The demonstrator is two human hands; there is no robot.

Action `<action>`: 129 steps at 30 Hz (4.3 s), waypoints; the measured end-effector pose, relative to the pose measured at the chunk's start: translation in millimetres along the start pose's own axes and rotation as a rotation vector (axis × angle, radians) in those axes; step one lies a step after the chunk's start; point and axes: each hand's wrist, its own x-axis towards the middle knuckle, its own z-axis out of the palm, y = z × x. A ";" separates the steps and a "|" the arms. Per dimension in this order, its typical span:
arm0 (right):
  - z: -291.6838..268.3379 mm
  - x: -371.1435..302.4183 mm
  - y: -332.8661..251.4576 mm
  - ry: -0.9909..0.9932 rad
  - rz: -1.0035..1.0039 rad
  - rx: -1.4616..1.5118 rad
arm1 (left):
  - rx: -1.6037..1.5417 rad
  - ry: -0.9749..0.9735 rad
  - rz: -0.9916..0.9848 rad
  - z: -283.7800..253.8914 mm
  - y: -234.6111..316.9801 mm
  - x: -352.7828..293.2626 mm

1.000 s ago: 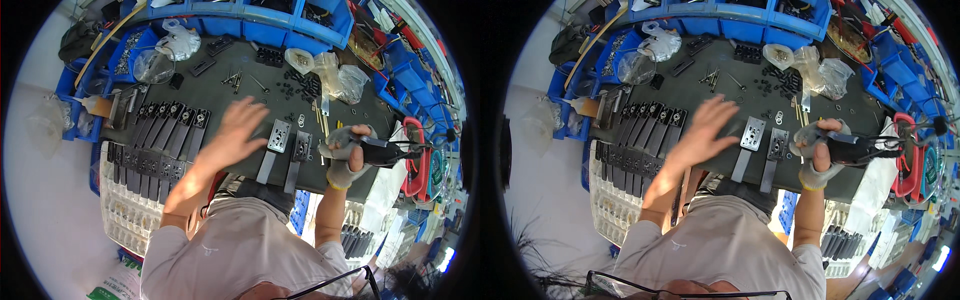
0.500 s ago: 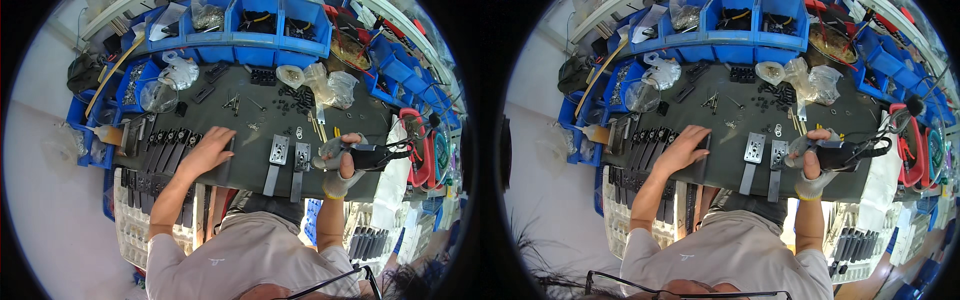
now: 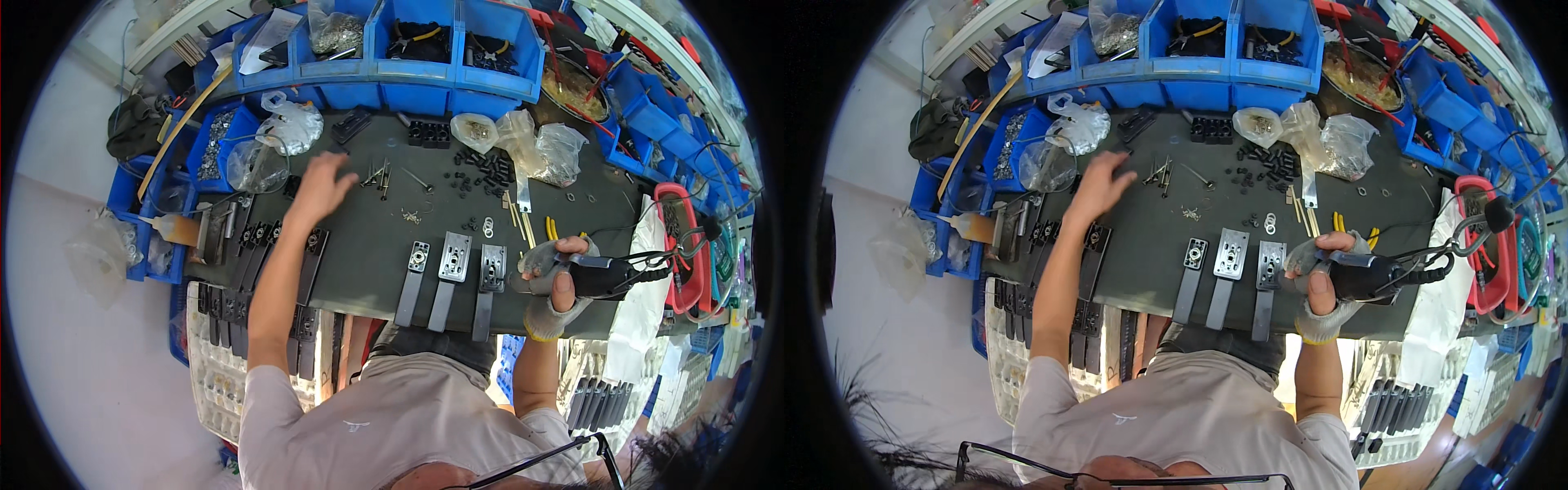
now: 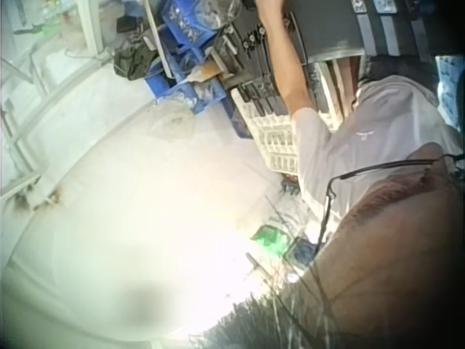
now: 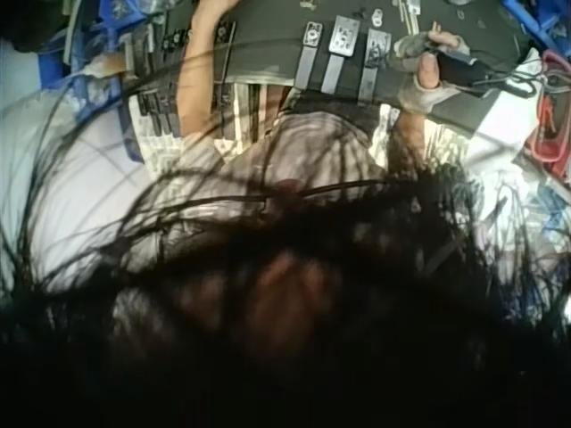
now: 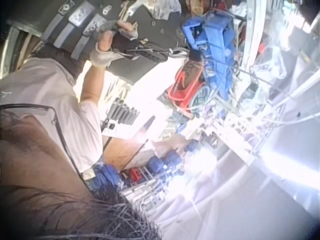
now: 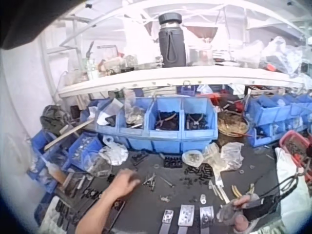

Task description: Assembling small metal components using an electric screwdriver at a workbench.

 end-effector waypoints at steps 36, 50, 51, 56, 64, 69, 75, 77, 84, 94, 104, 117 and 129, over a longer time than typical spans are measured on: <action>8.7 -11.9 -4.7 0.037 0.059 -0.042 | -0.851 -0.310 -0.437 67.8 103.0 -92.3; 15.8 -11.0 1.2 0.046 0.071 -0.056 | -0.764 -0.226 -0.422 65.3 117.8 -95.4; 16.3 -10.0 2.5 0.045 0.070 -0.055 | -0.764 -0.225 -0.422 64.6 115.9 -94.6; 29.1 4.3 11.4 -0.033 0.127 0.051 | -0.411 0.167 -0.230 85.7 79.0 -85.5; 57.5 16.8 28.7 -0.019 0.075 -0.020 | -0.219 0.166 -0.103 102.5 70.3 -57.2; 60.4 20.9 38.4 -0.093 0.154 0.144 | -0.347 0.050 -0.080 92.4 66.4 -53.6; 92.9 21.7 33.3 0.000 0.168 0.264 | -0.319 0.101 0.003 87.0 69.9 -58.7; 95.0 20.3 32.2 -0.138 0.152 0.220 | -0.640 0.094 -0.202 73.7 85.9 -74.2; 99.1 1.7 15.7 -0.306 0.130 0.304 | -1.434 -0.144 -0.512 52.5 139.2 -138.3; 87.4 -5.3 24.8 -0.357 0.092 0.218 | -1.589 -0.232 -0.463 51.0 147.7 -143.2; 104.3 2.4 26.3 -0.305 0.117 0.180 | -0.650 0.234 -0.174 38.4 138.0 -123.3; 115.9 2.6 68.1 -0.311 0.207 -0.051 | -0.640 -0.085 -0.110 72.8 121.8 -130.3; 114.8 2.5 78.1 -0.332 0.260 -0.014 | -0.641 -0.085 -0.104 70.7 118.9 -119.6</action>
